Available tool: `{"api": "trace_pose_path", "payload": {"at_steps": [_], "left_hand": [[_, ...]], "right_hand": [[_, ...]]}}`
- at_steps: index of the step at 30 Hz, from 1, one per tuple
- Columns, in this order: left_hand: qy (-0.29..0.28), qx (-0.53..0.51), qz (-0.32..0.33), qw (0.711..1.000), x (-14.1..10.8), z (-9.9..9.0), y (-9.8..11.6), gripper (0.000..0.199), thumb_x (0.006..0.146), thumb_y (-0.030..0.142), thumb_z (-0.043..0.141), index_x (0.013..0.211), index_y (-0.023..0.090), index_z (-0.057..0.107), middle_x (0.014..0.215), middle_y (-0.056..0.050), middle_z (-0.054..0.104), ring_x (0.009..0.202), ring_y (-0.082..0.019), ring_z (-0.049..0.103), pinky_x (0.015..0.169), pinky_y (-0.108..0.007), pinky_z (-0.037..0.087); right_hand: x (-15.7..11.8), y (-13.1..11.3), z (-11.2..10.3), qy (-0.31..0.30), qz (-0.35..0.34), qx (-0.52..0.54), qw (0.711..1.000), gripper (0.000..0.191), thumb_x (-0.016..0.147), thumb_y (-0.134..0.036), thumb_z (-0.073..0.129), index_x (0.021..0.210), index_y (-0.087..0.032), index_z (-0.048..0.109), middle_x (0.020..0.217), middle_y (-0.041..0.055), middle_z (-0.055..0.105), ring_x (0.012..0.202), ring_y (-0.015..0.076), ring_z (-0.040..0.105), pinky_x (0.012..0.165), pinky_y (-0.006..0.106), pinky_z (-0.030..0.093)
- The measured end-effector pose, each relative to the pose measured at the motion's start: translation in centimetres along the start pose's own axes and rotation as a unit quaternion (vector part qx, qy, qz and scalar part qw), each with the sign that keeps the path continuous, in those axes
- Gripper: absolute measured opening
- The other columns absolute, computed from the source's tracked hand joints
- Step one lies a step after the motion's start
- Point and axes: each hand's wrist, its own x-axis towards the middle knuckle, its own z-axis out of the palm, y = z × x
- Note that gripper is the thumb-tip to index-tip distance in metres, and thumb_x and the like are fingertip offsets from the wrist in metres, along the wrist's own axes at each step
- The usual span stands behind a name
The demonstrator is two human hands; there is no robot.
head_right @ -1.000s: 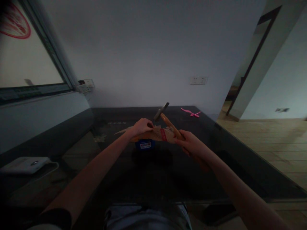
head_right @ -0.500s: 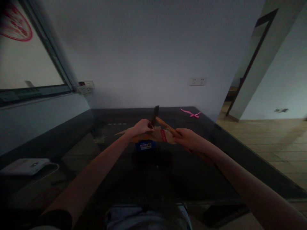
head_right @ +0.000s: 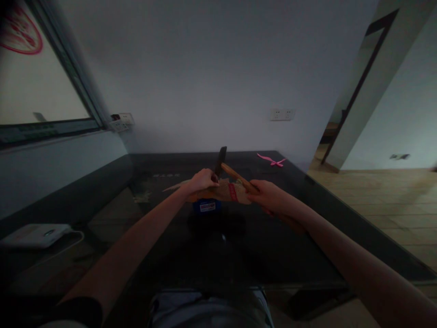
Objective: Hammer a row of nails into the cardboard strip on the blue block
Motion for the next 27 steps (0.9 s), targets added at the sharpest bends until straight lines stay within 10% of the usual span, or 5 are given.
{"api": "trace_pose_path", "payload": {"at_steps": [27], "left_hand": [[-0.013, 0.003, 0.027, 1.0, -0.26, -0.17, -0.14, 0.021, 0.066, 0.031, 0.064, 0.08, 0.017, 0.07, 0.082, -0.005, 0.068, 0.073, -0.019, 0.062, 0.064, -0.026, 0.046]], "right_hand": [[-0.73, 0.5, -0.06, 0.005, 0.002, 0.044, 0.999, 0.023, 0.079, -0.034, 0.05, 0.093, -0.016, 0.047, 0.042, -0.0095, 0.04, 0.029, 0.0076, 0.04, 0.026, 0.018, 0.032]]}}
